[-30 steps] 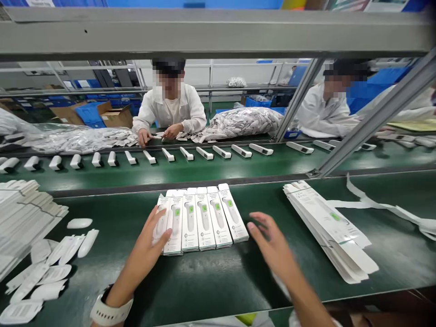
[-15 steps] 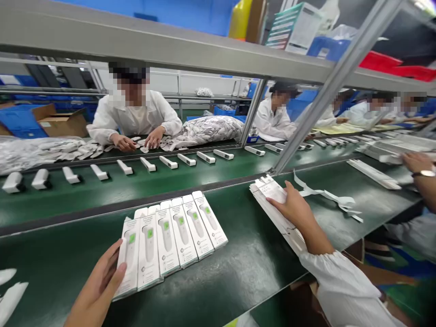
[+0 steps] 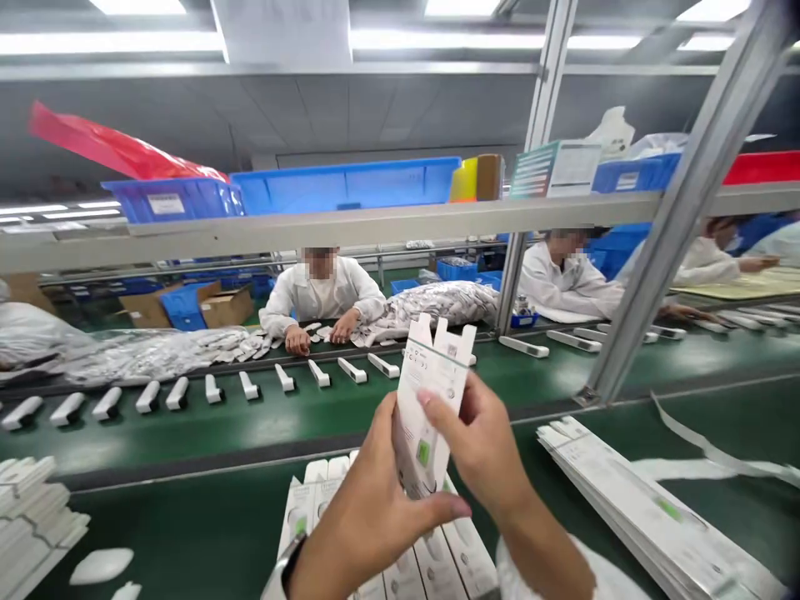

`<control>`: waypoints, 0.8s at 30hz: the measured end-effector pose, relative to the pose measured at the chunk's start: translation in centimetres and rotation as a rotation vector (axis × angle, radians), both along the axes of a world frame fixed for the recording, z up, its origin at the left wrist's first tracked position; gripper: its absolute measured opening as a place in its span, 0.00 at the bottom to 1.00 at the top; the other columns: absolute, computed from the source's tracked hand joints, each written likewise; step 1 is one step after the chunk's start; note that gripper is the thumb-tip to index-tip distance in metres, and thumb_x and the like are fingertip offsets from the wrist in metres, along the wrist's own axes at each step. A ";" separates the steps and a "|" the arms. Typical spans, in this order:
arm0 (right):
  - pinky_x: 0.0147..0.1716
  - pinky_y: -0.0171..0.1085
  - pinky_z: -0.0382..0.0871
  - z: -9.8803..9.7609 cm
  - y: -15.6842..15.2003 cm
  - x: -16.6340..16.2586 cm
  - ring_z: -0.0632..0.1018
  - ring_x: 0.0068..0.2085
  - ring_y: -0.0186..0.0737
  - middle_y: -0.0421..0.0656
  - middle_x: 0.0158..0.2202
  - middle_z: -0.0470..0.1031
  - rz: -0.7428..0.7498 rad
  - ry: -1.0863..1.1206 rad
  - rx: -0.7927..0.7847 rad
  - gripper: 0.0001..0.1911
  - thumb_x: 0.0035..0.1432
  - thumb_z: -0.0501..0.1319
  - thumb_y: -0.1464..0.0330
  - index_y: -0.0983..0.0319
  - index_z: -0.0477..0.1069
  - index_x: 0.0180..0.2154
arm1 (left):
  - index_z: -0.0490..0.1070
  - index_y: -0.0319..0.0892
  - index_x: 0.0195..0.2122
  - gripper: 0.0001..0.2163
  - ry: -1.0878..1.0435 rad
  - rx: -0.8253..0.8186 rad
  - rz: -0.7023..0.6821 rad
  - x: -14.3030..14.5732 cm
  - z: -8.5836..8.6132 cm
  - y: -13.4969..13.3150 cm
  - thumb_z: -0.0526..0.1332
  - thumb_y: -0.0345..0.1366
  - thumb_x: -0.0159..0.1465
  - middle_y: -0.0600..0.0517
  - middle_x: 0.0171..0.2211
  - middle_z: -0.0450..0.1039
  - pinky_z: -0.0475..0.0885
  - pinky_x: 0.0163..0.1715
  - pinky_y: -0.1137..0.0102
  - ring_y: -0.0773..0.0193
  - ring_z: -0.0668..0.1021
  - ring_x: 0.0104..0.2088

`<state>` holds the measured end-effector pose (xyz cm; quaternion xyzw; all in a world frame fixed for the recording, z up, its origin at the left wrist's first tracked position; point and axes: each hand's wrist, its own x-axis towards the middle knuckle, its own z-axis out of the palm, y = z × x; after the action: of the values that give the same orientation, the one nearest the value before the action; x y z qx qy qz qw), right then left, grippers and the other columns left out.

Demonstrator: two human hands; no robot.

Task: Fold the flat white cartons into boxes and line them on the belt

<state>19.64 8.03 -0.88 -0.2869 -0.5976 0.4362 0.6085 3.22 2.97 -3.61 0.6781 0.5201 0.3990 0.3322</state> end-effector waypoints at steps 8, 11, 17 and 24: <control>0.66 0.57 0.77 -0.4 2.8 0.0 0.78 0.68 0.59 0.50 0.66 0.76 0.611 0.015 0.074 0.51 0.48 0.85 0.66 0.50 0.67 0.69 | 0.61 0.51 0.73 0.46 0.186 0.124 -0.065 -4.7 2.1 0.8 0.80 0.42 0.56 0.39 0.70 0.72 0.80 0.63 0.46 0.35 0.79 0.67; 0.55 0.52 0.84 -0.3 3.1 0.1 0.84 0.57 0.55 0.46 0.59 0.80 0.655 0.084 0.062 0.50 0.39 0.88 0.70 0.50 0.71 0.62 | 0.59 0.53 0.76 0.52 0.210 0.122 -0.044 -5.2 2.2 0.9 0.82 0.45 0.53 0.40 0.71 0.72 0.84 0.57 0.50 0.34 0.79 0.67; 0.44 0.51 0.88 0.0 2.2 -2.0 0.89 0.41 0.57 0.45 0.37 0.90 0.146 0.078 -0.135 0.20 0.43 0.88 0.60 0.59 0.84 0.34 | 0.78 0.49 0.52 0.11 0.138 0.154 -0.007 -3.0 0.8 1.5 0.68 0.44 0.71 0.53 0.34 0.85 0.76 0.29 0.68 0.55 0.86 0.31; 0.56 0.53 0.83 -1.4 2.9 -2.7 0.87 0.55 0.58 0.49 0.52 0.89 -0.135 -0.003 -0.066 0.23 0.69 0.71 0.48 0.56 0.74 0.55 | 0.74 0.46 0.57 0.18 0.217 0.212 0.223 -0.3 -1.4 1.8 0.49 0.47 0.81 0.45 0.37 0.85 0.73 0.28 0.62 0.46 0.87 0.33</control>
<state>16.93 10.97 -2.31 -0.3469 -0.5630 0.4133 0.6260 2.88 4.77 -5.00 0.6867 0.5798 0.4104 0.1544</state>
